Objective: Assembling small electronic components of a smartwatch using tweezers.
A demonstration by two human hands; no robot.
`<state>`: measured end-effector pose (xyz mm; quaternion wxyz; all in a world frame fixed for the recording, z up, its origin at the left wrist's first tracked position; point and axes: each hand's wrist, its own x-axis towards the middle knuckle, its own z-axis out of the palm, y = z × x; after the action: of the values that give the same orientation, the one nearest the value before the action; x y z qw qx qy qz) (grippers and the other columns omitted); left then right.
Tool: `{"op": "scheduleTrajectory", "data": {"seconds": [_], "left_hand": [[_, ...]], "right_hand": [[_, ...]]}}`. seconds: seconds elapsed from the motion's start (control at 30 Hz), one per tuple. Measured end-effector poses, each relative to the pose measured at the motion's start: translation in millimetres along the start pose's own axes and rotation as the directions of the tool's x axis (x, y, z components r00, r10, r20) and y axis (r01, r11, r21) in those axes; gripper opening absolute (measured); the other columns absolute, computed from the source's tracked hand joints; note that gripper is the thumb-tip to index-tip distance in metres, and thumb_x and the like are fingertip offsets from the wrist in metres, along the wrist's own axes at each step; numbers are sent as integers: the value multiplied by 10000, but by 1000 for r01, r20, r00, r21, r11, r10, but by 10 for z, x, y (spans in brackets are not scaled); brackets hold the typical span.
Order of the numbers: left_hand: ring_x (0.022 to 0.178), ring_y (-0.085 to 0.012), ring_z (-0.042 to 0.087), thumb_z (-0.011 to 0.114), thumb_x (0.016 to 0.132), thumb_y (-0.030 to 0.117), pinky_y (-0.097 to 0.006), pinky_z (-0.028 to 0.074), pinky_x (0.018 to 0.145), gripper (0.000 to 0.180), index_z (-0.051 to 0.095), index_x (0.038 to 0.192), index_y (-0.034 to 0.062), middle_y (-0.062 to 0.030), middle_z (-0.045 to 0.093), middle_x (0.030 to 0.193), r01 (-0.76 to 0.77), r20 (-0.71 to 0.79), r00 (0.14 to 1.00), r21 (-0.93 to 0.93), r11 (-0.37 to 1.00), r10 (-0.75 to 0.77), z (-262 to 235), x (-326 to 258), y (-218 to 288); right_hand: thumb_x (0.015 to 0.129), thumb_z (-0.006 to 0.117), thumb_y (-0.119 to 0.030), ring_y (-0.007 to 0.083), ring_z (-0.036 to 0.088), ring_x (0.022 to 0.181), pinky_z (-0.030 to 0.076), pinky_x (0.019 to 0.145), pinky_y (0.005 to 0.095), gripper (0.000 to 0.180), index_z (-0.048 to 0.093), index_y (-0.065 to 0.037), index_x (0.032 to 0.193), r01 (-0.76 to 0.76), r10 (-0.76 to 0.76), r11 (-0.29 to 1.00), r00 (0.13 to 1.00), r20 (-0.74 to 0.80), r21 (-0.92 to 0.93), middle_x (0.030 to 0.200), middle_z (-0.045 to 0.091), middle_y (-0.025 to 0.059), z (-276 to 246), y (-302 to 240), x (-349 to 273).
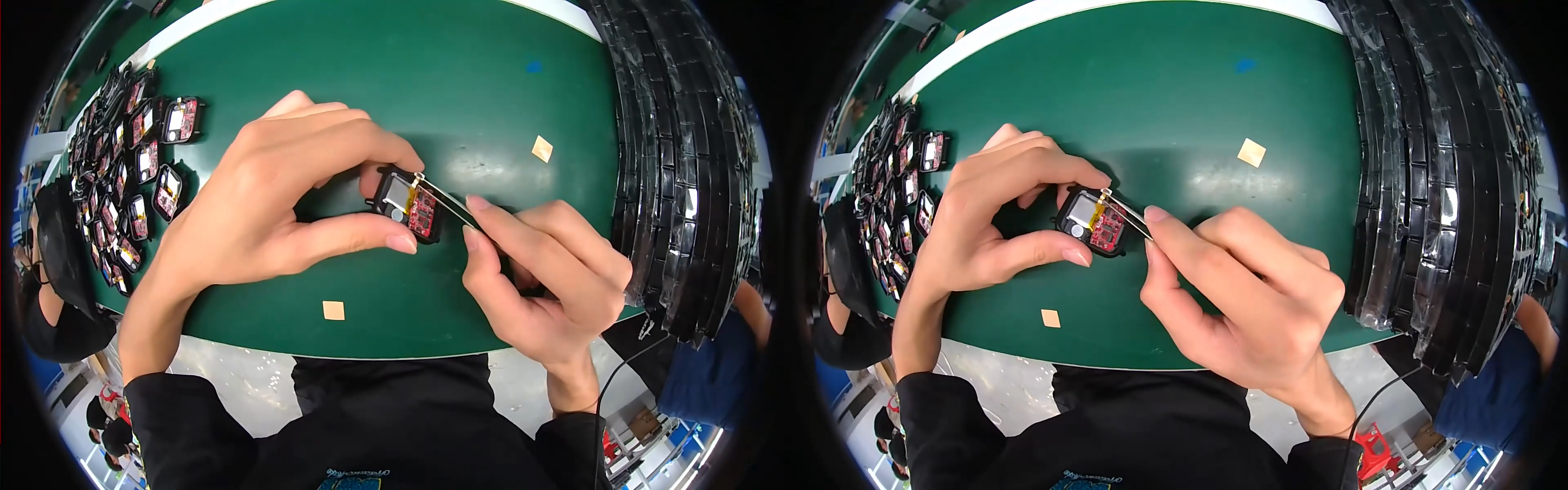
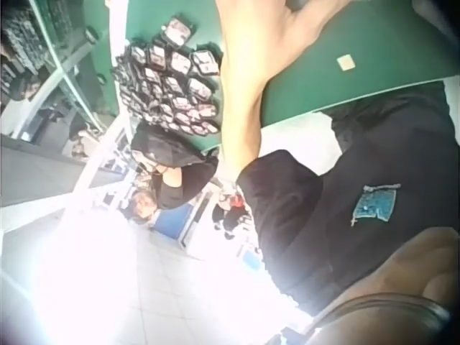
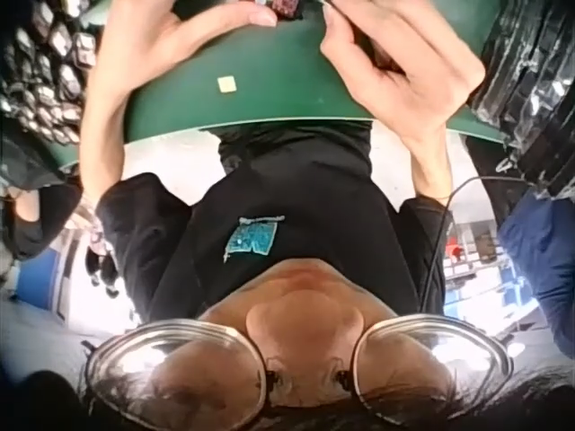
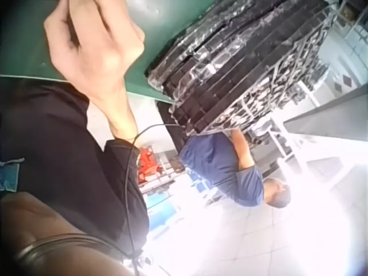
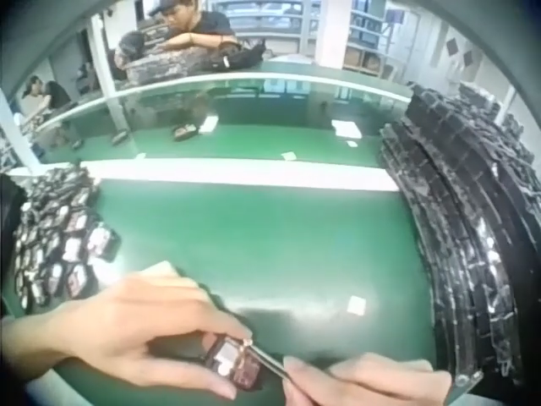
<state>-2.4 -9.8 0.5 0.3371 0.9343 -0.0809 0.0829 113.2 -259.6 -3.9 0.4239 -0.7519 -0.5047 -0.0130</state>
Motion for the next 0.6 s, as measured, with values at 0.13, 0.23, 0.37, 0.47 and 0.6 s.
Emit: {"op": "scheduleTrajectory", "data": {"seconds": [0.13, 0.23, 0.37, 0.47, 0.6], "left_hand": [[721, -168, 536, 960, 758, 445, -327, 391, 739, 585, 818, 1171, 56, -26, 708, 881, -14, -6, 1000, -14, 1000, 14, 14, -15, -23], [730, -169, 527, 963, 744, 450, -329, 396, 751, 606, 821, 1178, 51, -25, 730, 919, -2, 15, 1000, -31, 1000, 2, -12, -22, -36], [747, -166, 504, 962, 724, 474, -334, 402, 779, 650, 830, 1192, 41, -19, 755, 970, 32, 73, 997, -101, 994, -24, -56, -21, -69], [750, -163, 492, 957, 723, 489, -334, 401, 787, 660, 834, 1188, 37, -14, 755, 973, 18, 60, 998, -158, 987, -8, -44, -20, -100], [751, -162, 491, 954, 722, 502, -335, 398, 788, 666, 836, 1183, 36, -13, 755, 974, 17, 58, 998, -195, 981, -6, -62, -26, -114]], "right_hand": [[739, 880, 113, 157, 598, 550, 477, 499, 320, 323, 850, 33, 1051, 22, -22, 1000, 1000, -8, -18, 739, 620, 44, 55, 9, 6], [761, 873, 115, 135, 571, 527, 442, 478, 306, 297, 850, 31, 1045, 2, -2, 1000, 1000, -16, 13, 716, 615, 43, 58, 13, 2], [808, 862, 109, 95, 531, 505, 387, 461, 279, 249, 850, 31, 1044, -94, 90, 990, 995, 44, 100, 686, 613, 38, -12, -5, 28], [867, 837, 86, 73, 566, 586, 391, 539, 246, 208, 866, 33, 1066, -226, 209, 959, 972, 108, 173, 706, 678, 45, -42, -35, 18], [876, 842, 72, 79, 586, 595, 400, 545, 246, 191, 865, 36, 1062, -228, 207, 951, 971, 119, 208, 704, 680, 44, -51, -17, 19]]}}
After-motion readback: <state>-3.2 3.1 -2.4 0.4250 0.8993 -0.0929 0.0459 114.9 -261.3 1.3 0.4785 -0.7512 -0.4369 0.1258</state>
